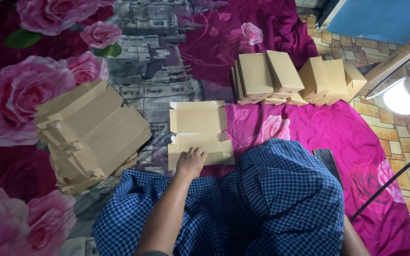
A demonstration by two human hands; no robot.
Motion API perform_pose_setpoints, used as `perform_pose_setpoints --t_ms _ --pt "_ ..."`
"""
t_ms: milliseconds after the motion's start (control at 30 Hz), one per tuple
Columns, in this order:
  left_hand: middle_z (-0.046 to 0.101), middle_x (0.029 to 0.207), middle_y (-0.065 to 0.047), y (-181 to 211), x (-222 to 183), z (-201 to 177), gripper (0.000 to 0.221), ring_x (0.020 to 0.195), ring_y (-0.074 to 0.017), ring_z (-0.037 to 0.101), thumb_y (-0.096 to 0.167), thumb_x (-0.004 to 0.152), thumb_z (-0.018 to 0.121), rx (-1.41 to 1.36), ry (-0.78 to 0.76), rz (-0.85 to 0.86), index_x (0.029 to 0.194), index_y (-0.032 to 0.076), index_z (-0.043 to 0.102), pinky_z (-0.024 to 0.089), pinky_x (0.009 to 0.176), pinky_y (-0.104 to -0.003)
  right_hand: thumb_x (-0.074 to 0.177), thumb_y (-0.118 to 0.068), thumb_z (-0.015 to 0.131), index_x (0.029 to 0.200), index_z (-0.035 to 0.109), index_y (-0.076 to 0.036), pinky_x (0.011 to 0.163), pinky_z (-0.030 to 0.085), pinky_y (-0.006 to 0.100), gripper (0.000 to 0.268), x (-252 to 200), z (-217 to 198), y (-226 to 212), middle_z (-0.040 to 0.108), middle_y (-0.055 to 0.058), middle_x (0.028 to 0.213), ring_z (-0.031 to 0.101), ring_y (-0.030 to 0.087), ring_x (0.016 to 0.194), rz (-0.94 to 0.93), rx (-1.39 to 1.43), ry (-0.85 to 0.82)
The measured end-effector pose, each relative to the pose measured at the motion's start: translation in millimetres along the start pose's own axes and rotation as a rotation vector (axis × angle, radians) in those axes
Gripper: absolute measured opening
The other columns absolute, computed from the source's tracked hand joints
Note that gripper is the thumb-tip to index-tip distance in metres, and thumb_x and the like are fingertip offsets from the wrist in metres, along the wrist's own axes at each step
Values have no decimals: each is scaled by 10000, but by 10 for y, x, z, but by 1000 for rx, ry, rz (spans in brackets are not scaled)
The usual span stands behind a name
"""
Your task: Folding flat cardboard templates into small assembled boxes
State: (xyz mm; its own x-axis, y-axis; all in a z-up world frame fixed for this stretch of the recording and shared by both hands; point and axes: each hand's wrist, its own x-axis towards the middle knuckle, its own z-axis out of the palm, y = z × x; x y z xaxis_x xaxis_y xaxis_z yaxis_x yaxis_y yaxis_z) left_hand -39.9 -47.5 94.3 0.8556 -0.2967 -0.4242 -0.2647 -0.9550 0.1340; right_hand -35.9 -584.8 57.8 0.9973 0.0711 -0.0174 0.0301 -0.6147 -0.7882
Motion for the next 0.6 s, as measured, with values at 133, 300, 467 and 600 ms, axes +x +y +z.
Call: perform_pose_setpoints --t_ms 133,300,467,600 --pt "576 1109 -132 -83 335 572 163 1131 -309 564 35 951 571 46 85 16 1107 76 591 523 943 -517 889 120 542 1574 379 -11 1258 312 411 717 205 -93 291 477 193 1563 467 274 1412 -216 -209 4" --pt "656 989 -114 -82 434 653 190 968 -343 694 126 965 480 61 168 -23 1039 102 653 575 776 -536 902 135 527 1583 357 18 1289 292 425 711 382 -317 758 471 206 1560 456 284 1422 -475 -482 27" --pt "657 1056 -179 -199 652 1079 298 986 -385 663 184 993 422 57 292 0 1058 67 688 535 799 -578 916 150 513 1591 336 46 1321 272 439 706 713 -487 1255 464 218 1557 444 293 1432 -774 -736 15" --pt "673 1052 -196 -194 1055 1642 385 937 -399 663 273 1020 402 104 397 -26 1035 46 713 522 759 -607 1071 -115 697 1337 702 -93 972 489 406 267 361 -80 -1617 645 93 1173 584 220 1052 -71 32 320"
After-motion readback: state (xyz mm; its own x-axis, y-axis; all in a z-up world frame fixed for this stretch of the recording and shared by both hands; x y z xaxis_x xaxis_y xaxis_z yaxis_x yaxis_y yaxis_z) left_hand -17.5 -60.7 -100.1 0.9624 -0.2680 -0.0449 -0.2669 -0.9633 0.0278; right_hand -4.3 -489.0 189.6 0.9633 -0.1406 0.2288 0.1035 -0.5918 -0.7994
